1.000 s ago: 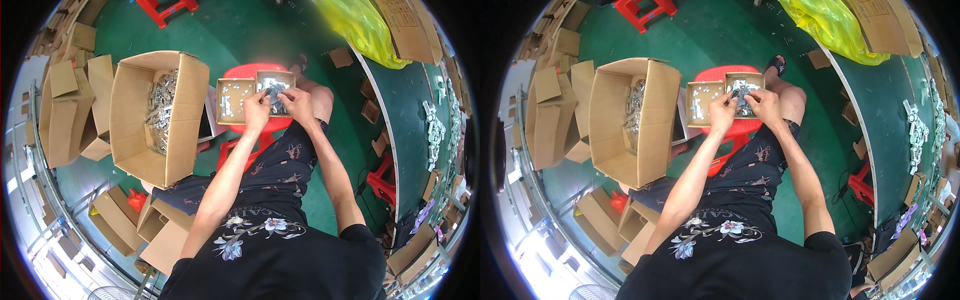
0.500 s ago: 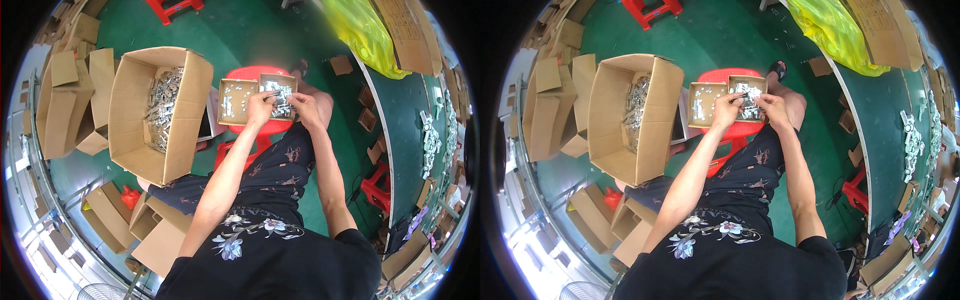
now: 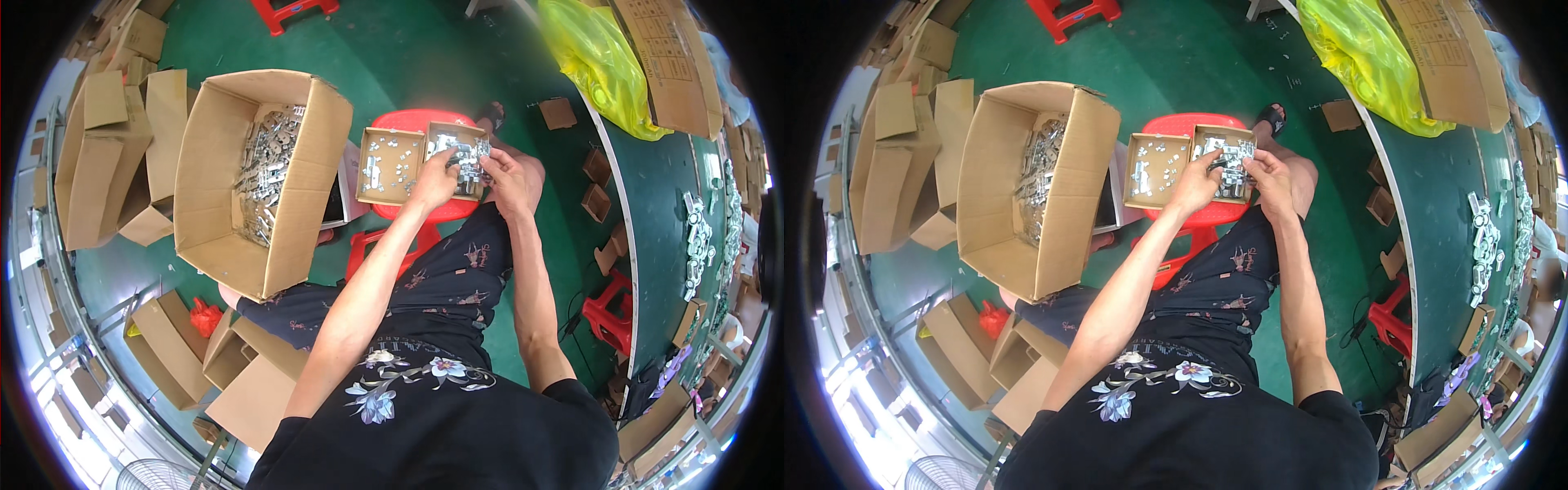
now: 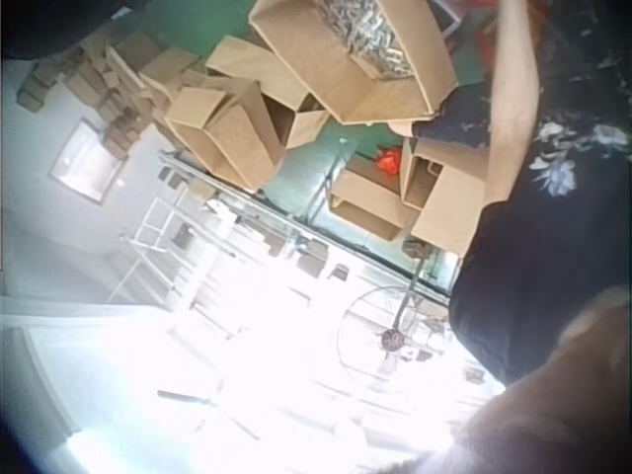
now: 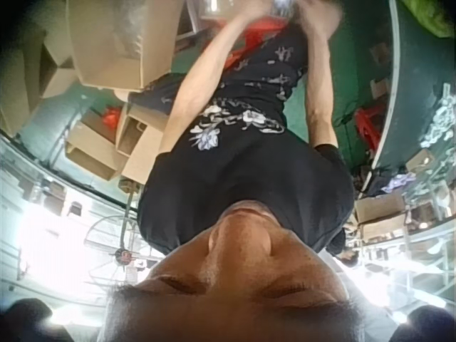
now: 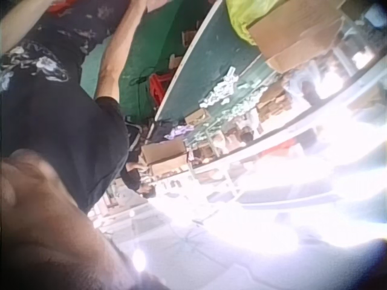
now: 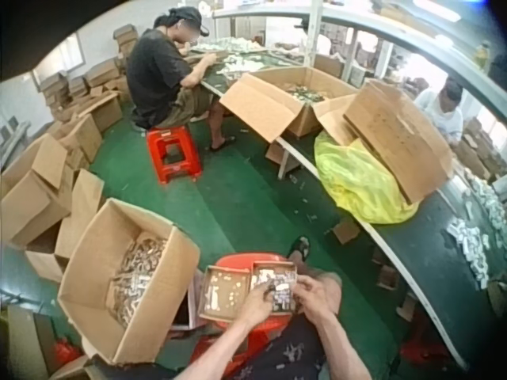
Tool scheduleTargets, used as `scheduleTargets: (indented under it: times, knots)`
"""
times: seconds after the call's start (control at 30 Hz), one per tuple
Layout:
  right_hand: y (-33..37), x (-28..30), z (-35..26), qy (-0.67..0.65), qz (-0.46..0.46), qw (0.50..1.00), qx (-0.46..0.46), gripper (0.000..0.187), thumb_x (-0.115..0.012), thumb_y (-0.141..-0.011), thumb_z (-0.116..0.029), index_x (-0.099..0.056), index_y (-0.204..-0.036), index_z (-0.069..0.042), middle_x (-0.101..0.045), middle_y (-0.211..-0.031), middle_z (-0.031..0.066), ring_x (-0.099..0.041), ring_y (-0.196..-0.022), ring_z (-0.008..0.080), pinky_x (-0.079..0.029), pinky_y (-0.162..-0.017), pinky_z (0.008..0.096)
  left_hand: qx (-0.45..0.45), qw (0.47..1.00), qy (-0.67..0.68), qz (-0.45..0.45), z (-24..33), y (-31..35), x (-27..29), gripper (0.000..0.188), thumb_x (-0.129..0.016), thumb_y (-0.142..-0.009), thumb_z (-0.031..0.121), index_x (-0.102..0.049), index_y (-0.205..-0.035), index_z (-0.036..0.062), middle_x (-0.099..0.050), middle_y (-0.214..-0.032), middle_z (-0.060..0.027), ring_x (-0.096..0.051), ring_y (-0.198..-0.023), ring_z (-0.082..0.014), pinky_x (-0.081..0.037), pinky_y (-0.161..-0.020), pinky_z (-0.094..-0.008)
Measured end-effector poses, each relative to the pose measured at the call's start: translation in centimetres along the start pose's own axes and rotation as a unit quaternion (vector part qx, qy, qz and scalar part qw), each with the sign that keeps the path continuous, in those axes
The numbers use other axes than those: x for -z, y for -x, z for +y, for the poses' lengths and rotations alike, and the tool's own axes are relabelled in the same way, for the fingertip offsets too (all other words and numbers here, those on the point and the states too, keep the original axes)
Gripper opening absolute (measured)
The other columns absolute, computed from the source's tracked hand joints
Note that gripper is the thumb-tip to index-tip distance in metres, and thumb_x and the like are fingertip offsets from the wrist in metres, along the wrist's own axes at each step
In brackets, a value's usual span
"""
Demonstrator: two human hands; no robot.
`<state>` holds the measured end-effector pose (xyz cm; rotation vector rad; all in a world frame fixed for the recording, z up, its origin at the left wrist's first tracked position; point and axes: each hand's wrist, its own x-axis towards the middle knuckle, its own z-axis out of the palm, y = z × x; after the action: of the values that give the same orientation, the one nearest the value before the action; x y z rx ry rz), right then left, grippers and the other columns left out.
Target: Manually assemble and sort small metal hinge components into separate containers.
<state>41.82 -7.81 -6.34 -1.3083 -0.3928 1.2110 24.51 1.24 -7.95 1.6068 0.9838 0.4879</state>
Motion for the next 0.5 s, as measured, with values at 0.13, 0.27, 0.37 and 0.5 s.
scheduleTargets:
  times: [0.13, 0.27, 0.37, 0.5]
  knots:
    - [0.1, -2.6, 0.5, 0.023, 0.011, 0.999, 0.046, 0.021, -0.076, -0.1, -0.008, -0.068, -0.117, -0.001, -0.077, -0.097, 0.004, -0.069, -0.08, 0.0077, -0.051, -0.068, 0.0219, -0.016, 1.0, 0.021, 0.002, 0.3, 0.9, 0.4, 0.045, -0.053, -0.106, 0.006, -0.059, -0.149, 0.0002, -0.072, -0.133, -0.0235, -0.076, -0.109, -0.0278, -0.056, -0.104, -0.041]
    - [0.0, -5.7, 1.4, 0.047, 0.036, 0.993, 0.099, 0.016, -0.077, -0.098, -0.005, -0.068, -0.112, -0.001, -0.078, -0.098, 0.006, -0.071, -0.085, 0.0089, -0.055, -0.074, 0.0242, 0.174, 0.943, 0.282, 0.043, 0.3, 1.8, 1.7, 0.039, -0.049, -0.113, 0.018, -0.061, -0.145, 0.0, -0.07, -0.123, -0.0191, -0.07, -0.115, -0.0287, -0.058, -0.102, -0.0449]
    - [-0.1, -11.3, 2.8, 0.126, 0.009, 0.978, 0.164, 0.018, -0.078, -0.097, -0.005, -0.069, -0.111, 0.001, -0.079, -0.099, 0.0081, -0.073, -0.086, 0.0116, -0.058, -0.075, 0.0269, 0.187, 0.801, 0.544, 0.166, -1.7, 2.0, 4.3, 0.051, -0.041, -0.117, 0.042, -0.058, -0.144, 0.0019, -0.072, -0.123, -0.0144, -0.072, -0.106, -0.0252, -0.061, -0.091, -0.0397]
    - [0.4, -15.2, 5.0, 0.326, -0.01, 0.931, 0.161, 0.034, -0.082, -0.088, -0.009, -0.068, -0.118, 0.0, -0.078, -0.09, 0.0163, -0.078, -0.081, 0.0229, -0.061, -0.072, 0.0378, 0.196, 0.744, 0.599, 0.222, -3.2, 1.2, 6.3, 0.044, -0.043, -0.117, 0.04, -0.063, -0.132, 0.0039, -0.074, -0.122, -0.0169, -0.073, -0.104, -0.0252, -0.062, -0.088, -0.0385]
